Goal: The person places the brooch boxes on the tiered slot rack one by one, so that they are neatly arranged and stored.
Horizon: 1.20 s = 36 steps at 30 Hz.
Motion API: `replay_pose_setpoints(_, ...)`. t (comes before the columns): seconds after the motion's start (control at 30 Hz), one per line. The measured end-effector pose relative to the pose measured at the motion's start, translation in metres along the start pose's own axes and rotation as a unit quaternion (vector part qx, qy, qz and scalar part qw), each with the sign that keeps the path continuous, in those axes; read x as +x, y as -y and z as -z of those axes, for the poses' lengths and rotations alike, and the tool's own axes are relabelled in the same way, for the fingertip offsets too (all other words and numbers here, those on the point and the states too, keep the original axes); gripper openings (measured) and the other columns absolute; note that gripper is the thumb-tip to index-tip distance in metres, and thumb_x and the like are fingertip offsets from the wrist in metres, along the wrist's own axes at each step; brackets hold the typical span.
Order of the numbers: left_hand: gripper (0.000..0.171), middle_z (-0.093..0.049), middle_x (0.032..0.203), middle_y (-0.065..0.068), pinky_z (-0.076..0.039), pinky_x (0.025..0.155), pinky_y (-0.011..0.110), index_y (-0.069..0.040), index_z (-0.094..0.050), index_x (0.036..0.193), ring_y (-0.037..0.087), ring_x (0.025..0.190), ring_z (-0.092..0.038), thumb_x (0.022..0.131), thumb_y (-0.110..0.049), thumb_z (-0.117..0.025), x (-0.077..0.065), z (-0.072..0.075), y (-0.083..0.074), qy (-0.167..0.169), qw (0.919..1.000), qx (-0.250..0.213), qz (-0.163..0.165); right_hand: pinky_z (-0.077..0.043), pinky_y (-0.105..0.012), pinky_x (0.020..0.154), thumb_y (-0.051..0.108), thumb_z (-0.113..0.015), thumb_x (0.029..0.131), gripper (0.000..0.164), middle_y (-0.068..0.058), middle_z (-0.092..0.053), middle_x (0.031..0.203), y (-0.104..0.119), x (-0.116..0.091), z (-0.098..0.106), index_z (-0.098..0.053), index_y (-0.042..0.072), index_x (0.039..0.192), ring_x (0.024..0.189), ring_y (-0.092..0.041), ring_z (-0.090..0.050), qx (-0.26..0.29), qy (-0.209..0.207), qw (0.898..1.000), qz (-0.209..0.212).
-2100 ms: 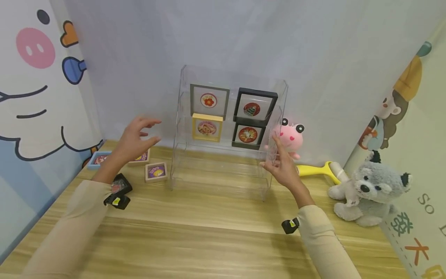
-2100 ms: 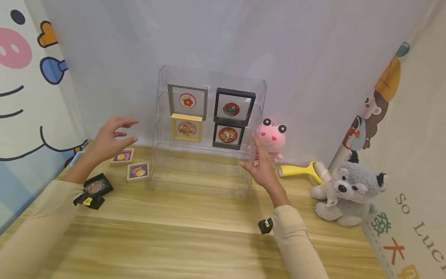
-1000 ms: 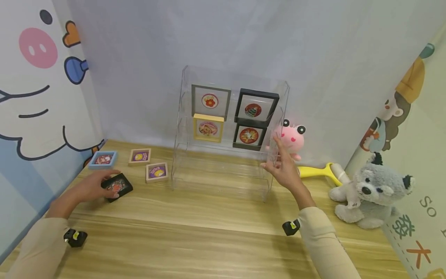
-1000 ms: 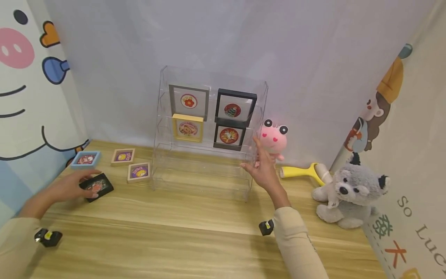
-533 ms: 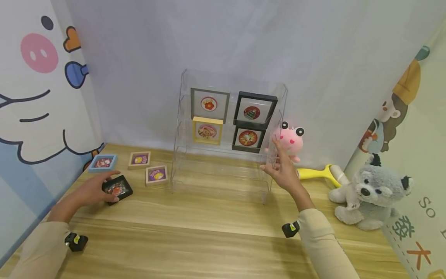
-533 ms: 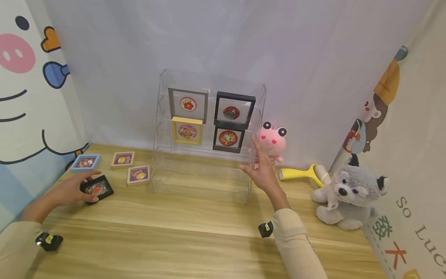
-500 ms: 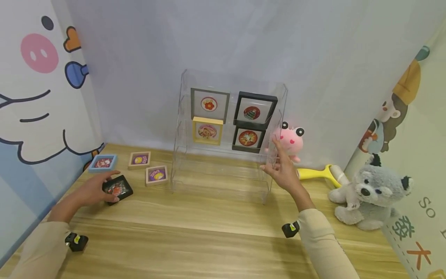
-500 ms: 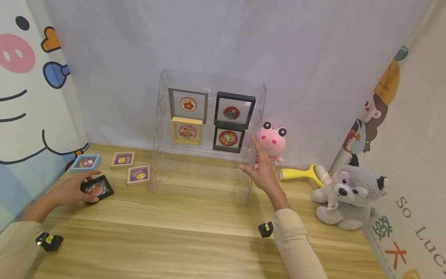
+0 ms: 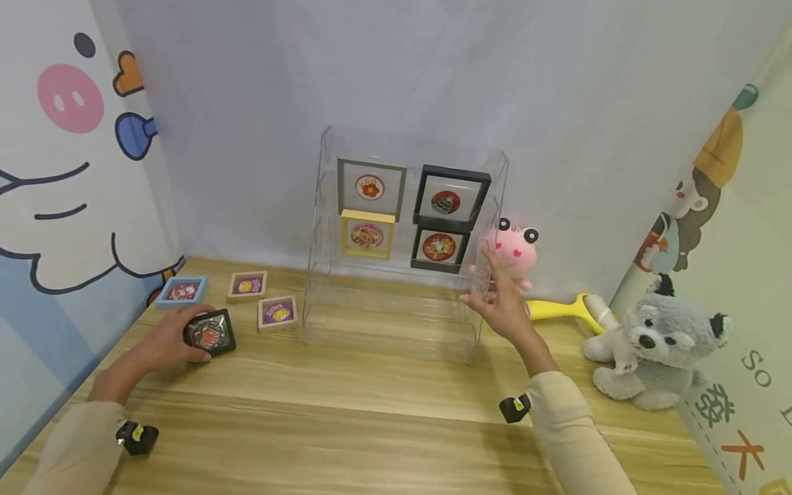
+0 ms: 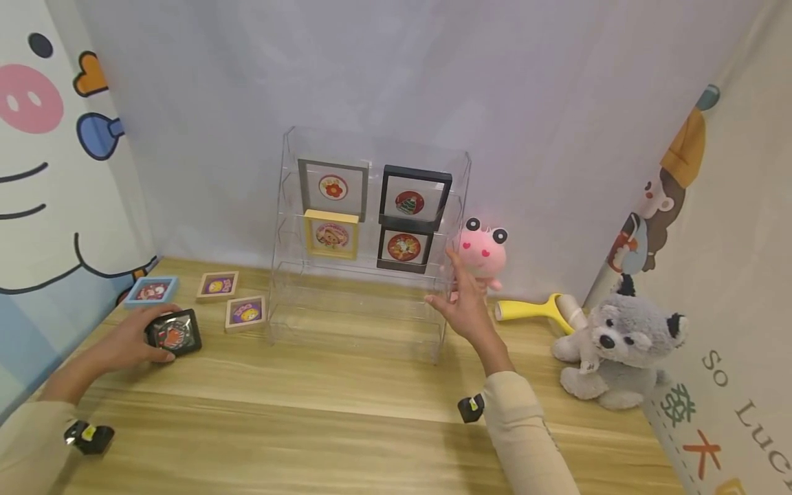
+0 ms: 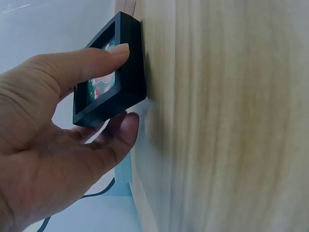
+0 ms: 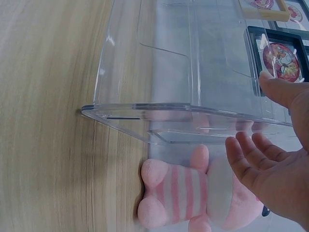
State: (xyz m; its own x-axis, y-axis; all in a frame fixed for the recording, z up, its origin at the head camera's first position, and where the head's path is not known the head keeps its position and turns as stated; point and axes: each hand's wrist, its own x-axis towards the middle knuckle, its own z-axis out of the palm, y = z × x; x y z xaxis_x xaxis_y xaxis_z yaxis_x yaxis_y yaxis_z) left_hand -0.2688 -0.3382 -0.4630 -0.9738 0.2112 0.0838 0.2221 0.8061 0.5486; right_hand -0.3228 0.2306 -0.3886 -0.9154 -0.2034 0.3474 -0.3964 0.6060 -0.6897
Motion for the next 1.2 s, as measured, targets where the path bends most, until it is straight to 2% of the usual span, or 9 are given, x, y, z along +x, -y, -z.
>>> replay_pose_setpoints(0.27,0.083,-0.044,0.118,0.043,-0.045,0.081,0.061,0.009,-0.043,0.138,0.050,0.101,-0.048,0.069,-0.003,-0.087,-0.003,0.000,0.001,-0.023,0.9997,0.003,-0.011,-0.056,-0.056,0.090,0.007,-0.077,0.086,0.098,-0.021,-0.035,0.157,-0.001,0.000,0.000,-0.017,0.029,0.161,0.118,-0.050,-0.059,0.011,-0.002,1.000,-0.001)
replay_pose_setpoints(0.47,0.076,-0.046,0.112,0.043,-0.048,0.073,0.047,0.010,-0.046,0.137,0.045,0.093,-0.051,0.070,0.005,-0.082,-0.003,0.001,0.003,-0.054,0.9981,0.016,-0.024,-0.056,-0.056,0.091,0.006,-0.076,0.086,0.099,-0.022,-0.040,0.154,-0.003,0.000,0.000,-0.016,0.029,0.161,0.118,-0.050,-0.059,0.019,-0.003,1.000,-0.001)
replay_pose_setpoints(0.6,0.070,-0.045,0.113,0.044,-0.051,0.075,0.054,0.011,-0.051,0.133,0.051,0.095,-0.052,0.069,0.013,-0.078,-0.005,0.000,0.003,-0.078,0.9958,0.005,-0.048,-0.056,-0.056,0.090,0.005,-0.076,0.086,0.099,-0.022,-0.035,0.157,0.000,0.001,0.000,-0.016,0.029,0.161,0.119,-0.050,-0.059,0.021,-0.001,1.000,0.000)
replay_pose_setpoints(0.7,0.065,-0.047,0.114,0.045,-0.052,0.078,0.061,0.012,-0.055,0.129,0.055,0.098,-0.053,0.068,0.017,-0.075,-0.006,-0.001,0.000,-0.102,0.9923,0.002,-0.071,-0.057,-0.055,0.089,0.005,-0.077,0.086,0.099,-0.023,-0.036,0.156,0.001,0.002,0.001,-0.017,0.028,0.161,0.118,-0.050,-0.059,0.022,-0.001,1.000,0.002)
replay_pose_setpoints(0.77,0.061,-0.049,0.112,0.042,-0.052,0.077,0.061,0.011,-0.058,0.127,0.053,0.097,-0.055,0.068,0.018,-0.075,-0.006,-0.002,-0.002,-0.117,0.9897,0.009,-0.083,-0.057,-0.055,0.089,0.005,-0.076,0.086,0.098,-0.023,-0.039,0.154,0.001,0.002,0.001,-0.017,0.027,0.161,0.117,-0.050,-0.060,0.020,-0.001,1.000,0.004)
replay_pose_setpoints(0.87,0.059,-0.052,0.107,0.038,-0.053,0.073,0.053,0.010,-0.060,0.125,0.048,0.094,-0.055,0.069,0.018,-0.074,-0.006,-0.001,-0.008,-0.132,0.9865,0.015,-0.096,-0.057,-0.055,0.089,0.006,-0.076,0.087,0.097,-0.023,-0.042,0.152,0.000,0.003,0.001,-0.017,0.027,0.161,0.117,-0.050,-0.060,0.017,-0.002,1.000,0.005)
replay_pose_setpoints(0.93,0.057,-0.051,0.104,0.035,-0.053,0.066,0.042,0.010,-0.060,0.125,0.047,0.090,-0.059,0.070,0.019,-0.073,-0.005,0.000,-0.013,-0.136,0.9853,0.009,-0.103,-0.056,-0.056,0.090,0.006,-0.075,0.087,0.097,-0.023,-0.045,0.151,-0.001,0.003,0.000,-0.016,0.026,0.161,0.117,-0.050,-0.060,0.016,-0.002,1.000,0.007)
replay_pose_setpoints(1.07,0.054,-0.048,0.099,0.027,-0.048,0.057,0.025,0.009,-0.060,0.127,0.049,0.085,-0.063,0.075,0.020,-0.071,-0.005,0.005,-0.026,-0.138,0.9837,-0.008,-0.115,-0.056,-0.056,0.090,0.007,-0.076,0.087,0.096,-0.021,-0.038,0.156,-0.001,0.003,0.000,-0.017,0.027,0.161,0.117,-0.050,-0.059,0.013,-0.004,1.000,0.006)
replay_pose_setpoints(1.2,0.055,-0.048,0.100,0.022,-0.048,0.059,0.023,0.005,-0.060,0.131,0.046,0.089,-0.060,0.078,0.018,-0.070,-0.004,0.010,-0.042,-0.139,0.9826,-0.002,-0.123,-0.056,-0.056,0.091,0.008,-0.076,0.087,0.096,-0.019,-0.028,0.162,0.001,0.001,0.000,-0.018,0.029,0.160,0.117,-0.049,-0.058,0.008,-0.002,1.000,-0.002)
